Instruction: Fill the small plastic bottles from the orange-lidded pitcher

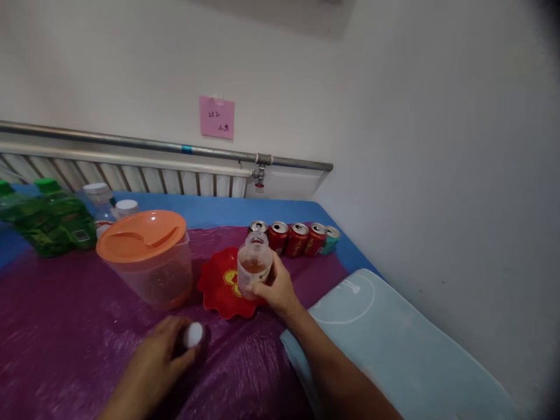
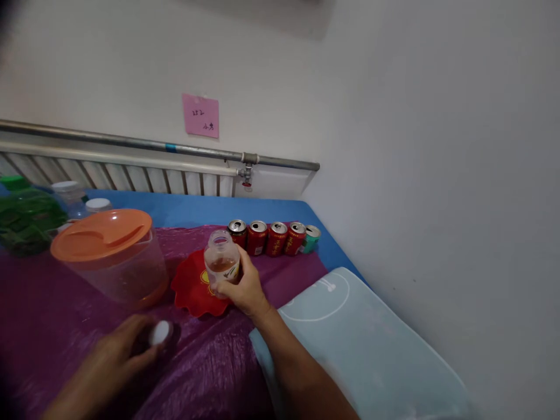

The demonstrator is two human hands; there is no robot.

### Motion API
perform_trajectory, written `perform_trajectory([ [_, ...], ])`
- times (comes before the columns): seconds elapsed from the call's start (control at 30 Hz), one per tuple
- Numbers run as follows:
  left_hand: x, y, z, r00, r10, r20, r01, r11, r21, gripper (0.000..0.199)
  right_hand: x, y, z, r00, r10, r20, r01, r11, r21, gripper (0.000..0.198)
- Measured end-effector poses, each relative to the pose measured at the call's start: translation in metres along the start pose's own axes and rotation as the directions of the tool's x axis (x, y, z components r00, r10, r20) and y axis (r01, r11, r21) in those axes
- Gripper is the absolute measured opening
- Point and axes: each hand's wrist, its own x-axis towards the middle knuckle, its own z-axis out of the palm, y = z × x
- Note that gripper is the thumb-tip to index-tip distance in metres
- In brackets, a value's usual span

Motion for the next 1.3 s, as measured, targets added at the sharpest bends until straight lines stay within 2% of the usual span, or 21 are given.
perform_trajectory([
  [0.07,0.001,0.015,-0.015,0.993,-0.045,-0.113,0.016,0.968,-0.251,0.050,-0.002,-0.002,0.002,1.000,-0.017,0.022,0.017,0.999,-0.038,0.086],
  [0.13,0.004,0.038,-0.031,0.981,-0.055,-0.184,-0.034,0.892,-0.451,0.062,-0.004,-0.004,0.004,0.998,-0.040,0.041,0.044,0.994,-0.100,0.086],
  [0.23,0.010,0.075,-0.046,0.969,0.001,-0.247,-0.146,0.809,-0.569,0.065,-0.007,-0.005,0.007,0.995,-0.069,0.078,0.081,0.982,-0.169,0.084],
  [0.3,0.017,0.094,-0.047,0.960,0.055,-0.276,-0.208,0.799,-0.565,0.064,-0.009,-0.004,0.008,0.992,-0.080,0.098,0.098,0.976,-0.195,0.086],
  [0.4,0.026,0.107,-0.042,0.945,0.130,-0.301,-0.276,0.811,-0.516,0.063,-0.010,-0.002,0.007,0.985,-0.128,0.114,0.155,0.949,-0.274,0.086],
  [0.53,0.030,0.109,-0.041,0.933,0.189,-0.306,-0.308,0.859,-0.408,0.057,-0.010,0.001,0.005,0.971,-0.185,0.154,0.232,0.889,-0.394,0.087],
  [0.8,0.033,0.109,-0.053,0.911,0.283,-0.299,-0.351,0.913,-0.205,0.053,-0.009,0.003,0.005,0.952,-0.233,0.197,0.299,0.844,-0.446,0.088],
  [0.9,0.034,0.107,-0.055,0.912,0.293,-0.289,-0.348,0.923,-0.164,0.054,-0.008,0.004,0.006,0.944,-0.251,0.215,0.325,0.829,-0.455,0.086],
  [1.07,0.031,0.104,-0.054,0.946,0.248,-0.209,-0.290,0.936,-0.198,0.052,-0.008,0.005,0.007,0.953,-0.229,0.196,0.296,0.832,-0.469,0.089],
  [1.3,0.032,0.097,-0.048,0.950,0.224,-0.218,-0.279,0.922,-0.269,0.052,-0.011,0.006,0.009,0.963,-0.192,0.189,0.261,0.836,-0.483,0.090],
])
